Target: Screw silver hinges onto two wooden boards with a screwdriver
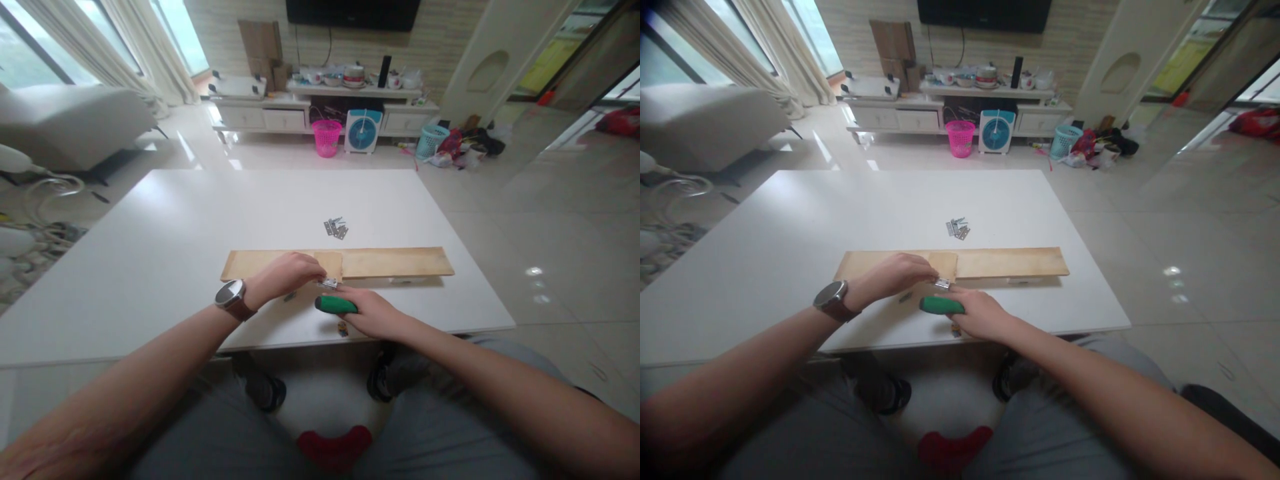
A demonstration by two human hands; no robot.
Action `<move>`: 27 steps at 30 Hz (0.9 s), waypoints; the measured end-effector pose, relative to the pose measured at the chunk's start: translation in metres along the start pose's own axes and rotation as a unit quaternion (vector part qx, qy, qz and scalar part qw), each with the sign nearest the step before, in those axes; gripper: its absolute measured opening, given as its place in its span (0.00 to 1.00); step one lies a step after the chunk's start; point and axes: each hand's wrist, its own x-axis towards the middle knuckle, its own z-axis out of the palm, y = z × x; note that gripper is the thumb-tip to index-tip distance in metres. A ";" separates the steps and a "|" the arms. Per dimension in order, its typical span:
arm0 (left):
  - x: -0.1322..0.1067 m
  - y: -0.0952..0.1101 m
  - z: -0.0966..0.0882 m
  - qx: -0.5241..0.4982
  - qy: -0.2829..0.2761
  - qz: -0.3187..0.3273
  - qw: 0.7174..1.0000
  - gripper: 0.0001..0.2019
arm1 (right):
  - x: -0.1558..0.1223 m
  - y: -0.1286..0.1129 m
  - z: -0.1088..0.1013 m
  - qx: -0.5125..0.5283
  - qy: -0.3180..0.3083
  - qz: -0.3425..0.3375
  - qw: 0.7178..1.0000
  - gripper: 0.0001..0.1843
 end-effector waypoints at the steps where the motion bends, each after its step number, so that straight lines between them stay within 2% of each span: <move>1: 0.000 0.000 -0.001 0.000 -0.002 0.001 1.000 0.11 | 0.001 0.000 0.000 0.007 0.001 0.004 1.000 0.26; 7: 0.003 0.003 -0.005 0.009 -0.021 0.002 1.000 0.09 | 0.004 -0.004 -0.001 0.023 -0.011 0.040 0.999 0.18; 16: 0.010 0.011 -0.007 0.075 -0.065 -0.019 0.995 0.07 | 0.007 -0.006 -0.002 0.029 -0.010 0.030 0.999 0.14; 20: 0.012 0.011 -0.004 0.106 -0.063 -0.019 0.992 0.11 | 0.009 -0.006 -0.001 0.038 -0.003 0.019 0.999 0.12; 23: 0.009 0.009 -0.004 0.099 -0.048 -0.009 0.994 0.12 | 0.009 -0.005 -0.001 0.045 0.001 0.010 0.999 0.13; 27: 0.002 0.006 -0.010 0.049 -0.060 0.001 0.997 0.10 | 0.008 -0.004 0.000 0.047 0.005 0.004 0.999 0.12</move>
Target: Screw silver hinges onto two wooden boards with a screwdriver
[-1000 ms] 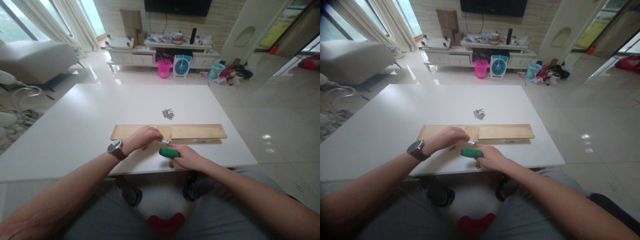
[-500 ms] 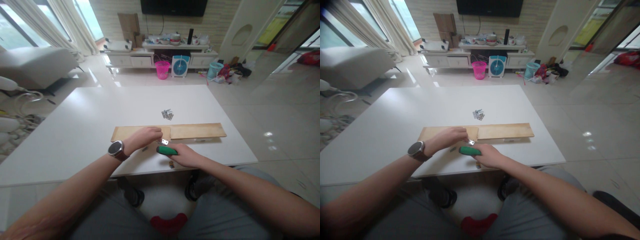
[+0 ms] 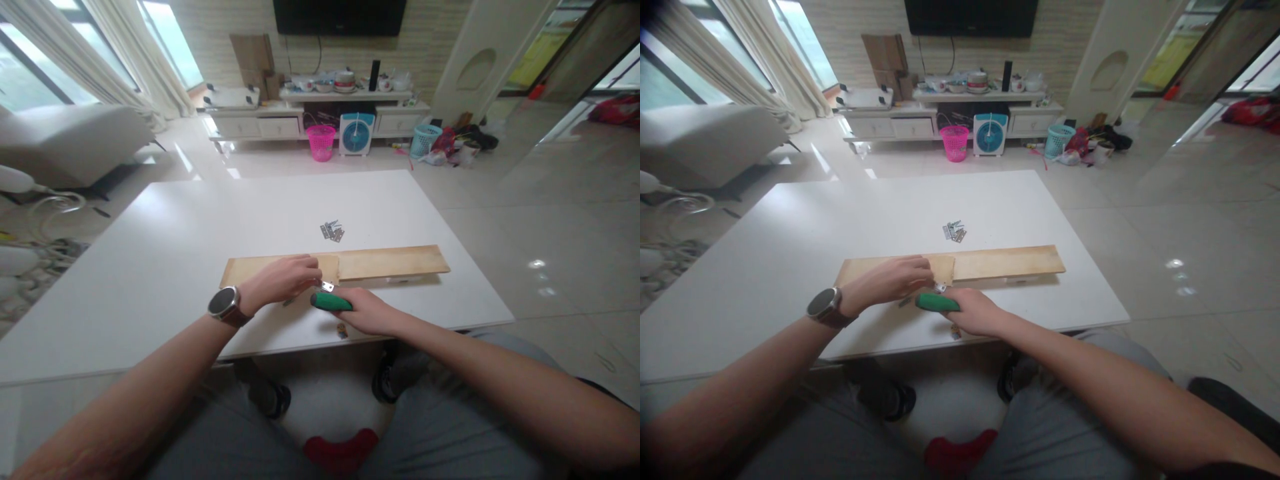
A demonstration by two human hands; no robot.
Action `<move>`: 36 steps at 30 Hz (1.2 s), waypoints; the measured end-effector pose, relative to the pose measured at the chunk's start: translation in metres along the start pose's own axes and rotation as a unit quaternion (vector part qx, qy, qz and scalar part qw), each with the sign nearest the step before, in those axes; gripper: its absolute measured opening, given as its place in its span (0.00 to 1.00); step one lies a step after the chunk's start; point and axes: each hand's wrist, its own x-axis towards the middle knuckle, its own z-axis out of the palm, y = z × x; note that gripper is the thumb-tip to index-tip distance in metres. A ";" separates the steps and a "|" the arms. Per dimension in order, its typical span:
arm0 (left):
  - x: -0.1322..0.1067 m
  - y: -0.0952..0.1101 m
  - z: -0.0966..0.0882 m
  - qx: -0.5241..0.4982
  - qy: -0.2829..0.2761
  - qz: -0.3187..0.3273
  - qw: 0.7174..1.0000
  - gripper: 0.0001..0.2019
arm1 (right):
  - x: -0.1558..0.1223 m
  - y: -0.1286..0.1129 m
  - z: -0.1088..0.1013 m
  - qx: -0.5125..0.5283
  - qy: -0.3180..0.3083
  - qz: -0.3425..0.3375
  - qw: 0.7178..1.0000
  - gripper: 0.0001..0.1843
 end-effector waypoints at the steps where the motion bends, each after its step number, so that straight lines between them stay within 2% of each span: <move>1: -0.002 0.000 -0.001 -0.007 -0.003 -0.002 1.000 0.10 | 0.000 0.000 0.000 0.001 0.001 -0.004 1.000 0.11; 9: 0.001 0.002 -0.002 0.012 -0.004 -0.005 1.000 0.08 | -0.001 -0.004 0.001 0.006 0.000 -0.009 1.000 0.16; 16: 0.009 0.003 0.010 0.073 0.000 -0.032 0.997 0.13 | 0.000 -0.004 0.000 0.003 -0.003 -0.008 1.000 0.12; 24: 0.003 0.001 0.004 0.022 0.006 -0.005 1.000 0.10 | 0.000 -0.001 0.002 0.012 0.004 -0.020 1.000 0.14; 29: 0.001 -0.001 0.004 0.028 0.001 -0.017 0.999 0.10 | 0.000 0.000 0.003 0.011 0.009 -0.007 1.000 0.17; 36: 0.004 0.000 0.008 0.048 -0.003 -0.023 0.999 0.12 | 0.001 0.000 0.004 -0.004 0.000 0.002 1.000 0.14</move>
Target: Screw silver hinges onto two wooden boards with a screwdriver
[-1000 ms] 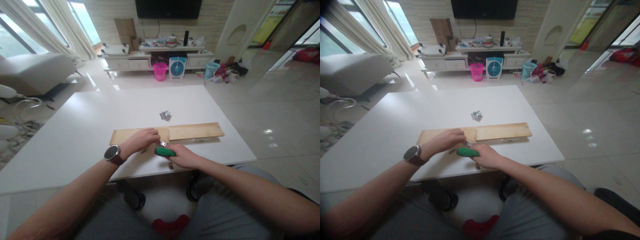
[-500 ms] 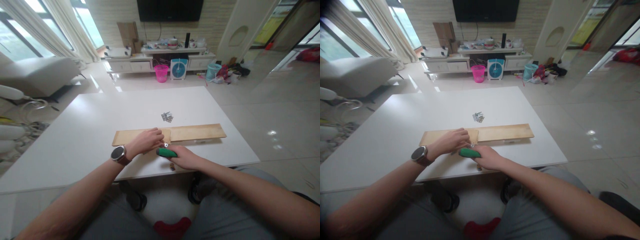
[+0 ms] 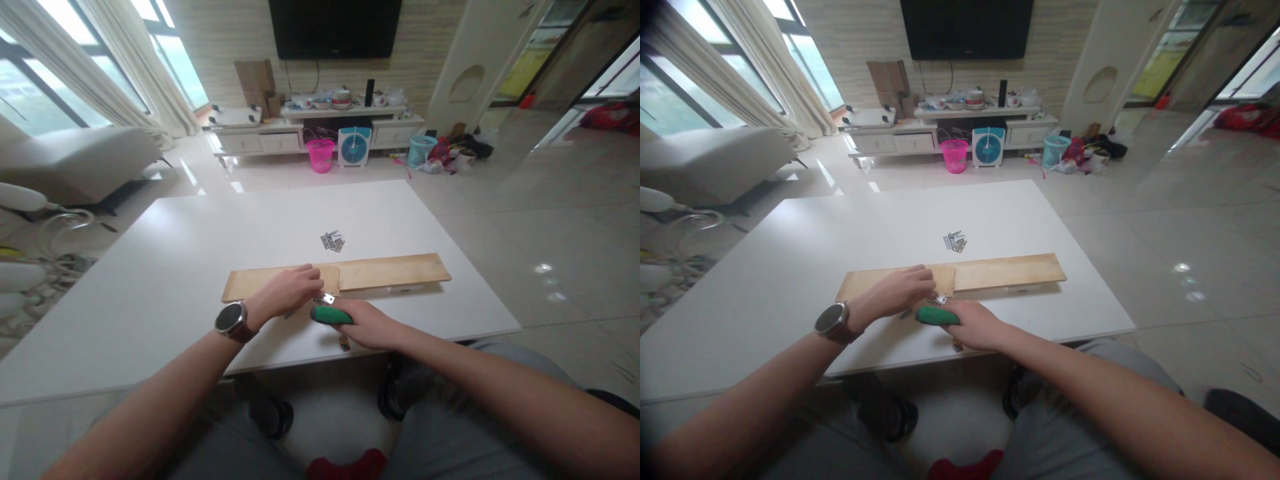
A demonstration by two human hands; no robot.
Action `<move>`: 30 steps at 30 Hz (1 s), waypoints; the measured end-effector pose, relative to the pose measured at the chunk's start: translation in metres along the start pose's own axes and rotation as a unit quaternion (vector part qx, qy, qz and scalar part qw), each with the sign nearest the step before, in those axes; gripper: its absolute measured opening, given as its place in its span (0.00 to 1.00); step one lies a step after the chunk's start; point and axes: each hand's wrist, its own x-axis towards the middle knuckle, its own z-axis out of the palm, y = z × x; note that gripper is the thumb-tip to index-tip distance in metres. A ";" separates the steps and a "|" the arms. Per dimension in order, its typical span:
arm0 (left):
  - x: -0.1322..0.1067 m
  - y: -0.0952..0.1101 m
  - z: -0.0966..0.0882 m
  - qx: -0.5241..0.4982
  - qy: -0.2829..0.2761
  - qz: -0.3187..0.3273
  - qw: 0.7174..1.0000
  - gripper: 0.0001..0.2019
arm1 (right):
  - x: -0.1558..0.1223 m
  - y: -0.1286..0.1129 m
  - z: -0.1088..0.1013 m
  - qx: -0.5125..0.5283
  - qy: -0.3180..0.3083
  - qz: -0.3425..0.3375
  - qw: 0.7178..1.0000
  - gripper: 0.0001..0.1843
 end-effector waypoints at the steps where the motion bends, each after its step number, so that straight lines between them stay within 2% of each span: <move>1: 0.000 0.000 -0.001 -0.004 0.003 0.001 1.000 0.12 | 0.000 0.000 0.000 0.000 -0.001 -0.002 1.000 0.13; 7: -0.004 0.000 -0.007 -0.034 0.000 0.006 0.999 0.10 | -0.001 -0.002 -0.002 0.004 0.000 -0.016 1.000 0.12; 12: -0.004 -0.001 -0.007 -0.025 -0.008 -0.003 1.000 0.08 | -0.001 -0.004 -0.002 0.029 0.000 -0.019 0.999 0.15; 20: 0.003 0.001 0.003 0.000 0.016 -0.021 1.000 0.15 | 0.006 0.009 0.008 0.093 -0.001 0.035 0.995 0.11; 22: 0.003 0.002 0.003 0.002 0.022 -0.025 0.999 0.14 | 0.008 0.012 0.010 0.106 -0.002 0.044 0.993 0.11; 26: -0.002 0.000 -0.003 -0.029 0.022 -0.008 0.999 0.08 | 0.009 0.016 0.011 0.124 -0.007 0.063 0.990 0.13; 30: -0.006 0.000 -0.009 -0.034 0.011 -0.010 0.999 0.11 | 0.007 0.019 0.012 0.145 -0.015 0.040 0.989 0.15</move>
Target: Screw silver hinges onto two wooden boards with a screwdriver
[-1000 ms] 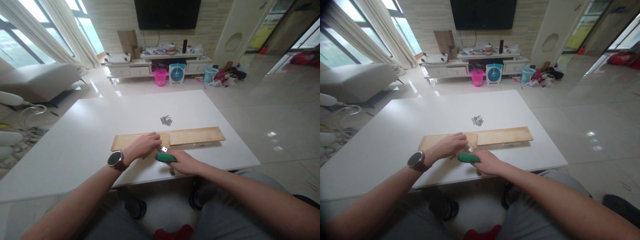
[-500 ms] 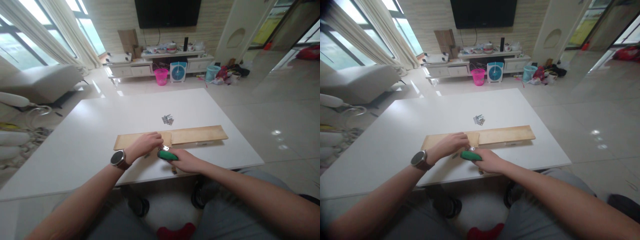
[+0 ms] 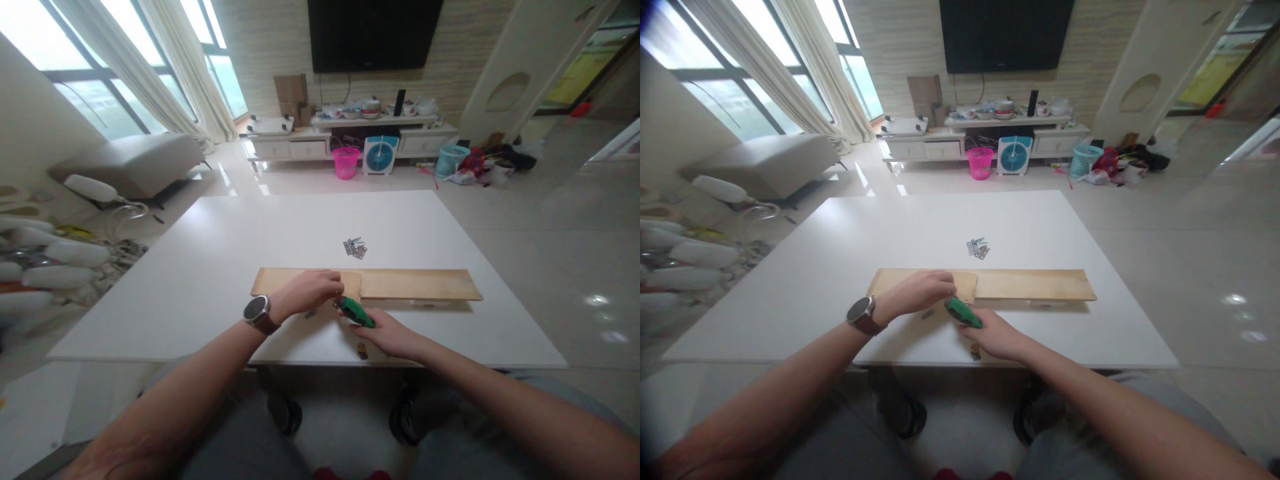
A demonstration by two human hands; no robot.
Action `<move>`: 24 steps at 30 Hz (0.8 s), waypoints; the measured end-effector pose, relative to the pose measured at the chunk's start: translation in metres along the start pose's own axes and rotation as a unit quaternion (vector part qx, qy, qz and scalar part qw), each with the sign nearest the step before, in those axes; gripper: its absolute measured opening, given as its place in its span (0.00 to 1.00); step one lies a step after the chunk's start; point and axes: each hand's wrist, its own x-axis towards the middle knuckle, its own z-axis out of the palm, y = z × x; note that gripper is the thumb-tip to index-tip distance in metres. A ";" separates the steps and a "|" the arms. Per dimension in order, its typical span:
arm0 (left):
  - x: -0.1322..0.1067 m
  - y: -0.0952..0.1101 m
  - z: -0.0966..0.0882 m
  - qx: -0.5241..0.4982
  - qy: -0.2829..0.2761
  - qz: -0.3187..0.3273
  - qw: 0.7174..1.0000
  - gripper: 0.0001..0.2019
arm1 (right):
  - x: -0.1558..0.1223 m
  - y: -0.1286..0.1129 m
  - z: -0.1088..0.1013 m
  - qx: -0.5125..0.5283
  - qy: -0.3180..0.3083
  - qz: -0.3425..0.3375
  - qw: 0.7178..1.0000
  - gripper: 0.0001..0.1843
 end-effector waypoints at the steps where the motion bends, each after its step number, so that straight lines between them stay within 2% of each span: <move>1: 0.000 0.001 0.000 0.005 0.001 0.001 1.000 0.11 | 0.000 0.001 0.000 0.007 0.005 0.000 1.000 0.16; 9: 0.009 0.003 0.006 0.060 -0.003 -0.002 0.998 0.05 | 0.000 -0.005 -0.005 0.092 0.012 0.019 0.996 0.29; 15: 0.014 0.006 0.006 0.053 -0.005 -0.002 0.999 0.08 | -0.004 -0.016 -0.002 0.163 0.039 0.113 0.979 0.28; 20: 0.016 0.002 0.012 0.033 0.034 -0.006 0.999 0.13 | -0.004 -0.017 0.001 0.202 0.040 0.155 0.966 0.29; 24: 0.014 -0.001 0.013 0.017 0.034 0.002 0.999 0.11 | -0.005 -0.020 0.002 0.215 0.046 0.162 0.962 0.32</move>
